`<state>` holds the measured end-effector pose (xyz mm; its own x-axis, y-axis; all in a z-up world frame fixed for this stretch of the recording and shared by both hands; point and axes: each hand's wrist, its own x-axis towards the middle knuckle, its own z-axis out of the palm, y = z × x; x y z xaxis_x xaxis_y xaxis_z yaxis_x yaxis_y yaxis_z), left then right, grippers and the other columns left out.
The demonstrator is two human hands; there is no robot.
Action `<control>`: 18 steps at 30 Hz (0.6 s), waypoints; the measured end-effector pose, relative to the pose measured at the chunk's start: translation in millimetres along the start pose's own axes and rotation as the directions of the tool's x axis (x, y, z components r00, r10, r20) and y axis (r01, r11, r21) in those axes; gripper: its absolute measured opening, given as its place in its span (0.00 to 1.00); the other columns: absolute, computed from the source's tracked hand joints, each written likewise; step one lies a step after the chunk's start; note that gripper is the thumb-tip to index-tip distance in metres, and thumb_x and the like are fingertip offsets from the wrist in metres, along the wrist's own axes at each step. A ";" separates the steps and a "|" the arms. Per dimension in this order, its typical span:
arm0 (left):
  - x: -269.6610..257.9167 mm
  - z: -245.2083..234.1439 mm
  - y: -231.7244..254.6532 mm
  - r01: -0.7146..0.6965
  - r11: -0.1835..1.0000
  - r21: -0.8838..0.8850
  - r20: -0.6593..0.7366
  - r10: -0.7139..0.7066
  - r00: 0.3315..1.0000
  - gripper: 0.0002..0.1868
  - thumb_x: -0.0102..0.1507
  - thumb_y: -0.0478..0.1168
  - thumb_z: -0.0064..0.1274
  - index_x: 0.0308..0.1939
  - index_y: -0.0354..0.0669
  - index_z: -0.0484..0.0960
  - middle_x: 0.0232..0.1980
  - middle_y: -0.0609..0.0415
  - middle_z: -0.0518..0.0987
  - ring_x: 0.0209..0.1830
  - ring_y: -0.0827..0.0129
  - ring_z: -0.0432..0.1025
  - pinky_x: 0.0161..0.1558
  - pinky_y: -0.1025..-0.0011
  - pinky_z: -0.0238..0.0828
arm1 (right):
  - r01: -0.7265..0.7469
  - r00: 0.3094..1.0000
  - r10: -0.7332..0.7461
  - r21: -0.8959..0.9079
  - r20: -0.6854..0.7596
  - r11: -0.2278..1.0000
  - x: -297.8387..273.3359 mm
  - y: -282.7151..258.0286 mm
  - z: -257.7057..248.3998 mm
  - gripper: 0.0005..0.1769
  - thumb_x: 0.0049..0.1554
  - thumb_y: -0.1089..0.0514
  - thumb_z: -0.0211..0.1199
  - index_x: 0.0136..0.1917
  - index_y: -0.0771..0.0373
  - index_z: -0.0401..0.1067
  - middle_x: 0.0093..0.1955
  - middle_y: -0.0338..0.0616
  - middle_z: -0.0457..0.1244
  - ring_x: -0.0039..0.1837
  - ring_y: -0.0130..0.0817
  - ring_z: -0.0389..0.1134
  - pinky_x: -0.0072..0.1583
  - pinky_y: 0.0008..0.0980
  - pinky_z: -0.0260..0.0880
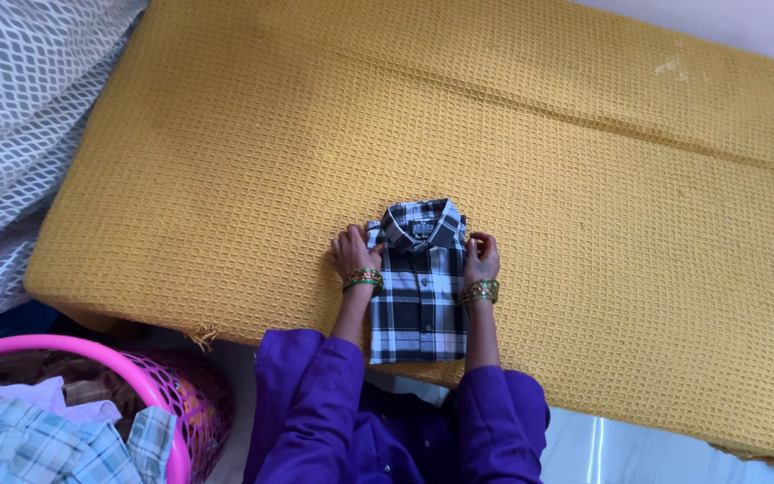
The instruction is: The person folds a black-and-white checkered shirt on a yellow mat. They smooth the fabric, fold the sleeves and sides, then roll the shirt into a compact bundle.
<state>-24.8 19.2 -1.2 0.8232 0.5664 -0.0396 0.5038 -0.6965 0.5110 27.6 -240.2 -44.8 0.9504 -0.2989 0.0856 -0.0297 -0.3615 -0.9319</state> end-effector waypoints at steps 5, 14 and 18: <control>-30.0 -8.6 -2.7 -0.028 0.978 -0.206 -0.053 0.018 0.998 0.31 0.59 0.56 0.67 0.50 0.40 0.70 0.44 0.40 0.80 0.46 0.44 0.76 0.46 0.50 0.72 | -0.089 0.975 0.149 -0.326 0.164 0.941 -28.3 6.1 -26.5 0.18 0.65 0.43 0.67 0.53 0.61 0.77 0.40 0.43 0.70 0.42 0.29 0.71 0.47 0.32 0.71; -58.6 15.4 -30.1 0.107 0.926 -0.361 0.178 -0.044 0.983 0.24 0.58 0.56 0.62 0.44 0.41 0.77 0.36 0.38 0.82 0.38 0.41 0.78 0.40 0.47 0.73 | 0.023 0.991 -0.025 0.018 0.134 1.000 -47.4 -9.0 -24.7 0.25 0.54 0.53 0.71 0.64 0.57 0.72 0.44 0.42 0.70 0.43 0.28 0.71 0.44 0.32 0.72; -56.2 26.5 -38.5 0.141 0.966 -0.219 0.222 -0.092 0.971 0.24 0.57 0.57 0.65 0.42 0.41 0.78 0.39 0.38 0.82 0.41 0.39 0.76 0.41 0.46 0.72 | -0.061 0.995 0.077 -0.238 0.060 0.969 -54.4 -12.7 -29.2 0.27 0.51 0.51 0.77 0.61 0.58 0.72 0.41 0.46 0.70 0.41 0.33 0.70 0.44 0.34 0.73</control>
<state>-83.5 2.5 -41.4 0.8111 0.5158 -0.2757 0.5453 -0.4962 0.6756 -32.8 -245.1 -27.3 0.9623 -0.2719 -0.0080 -0.1602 -0.5426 -0.8246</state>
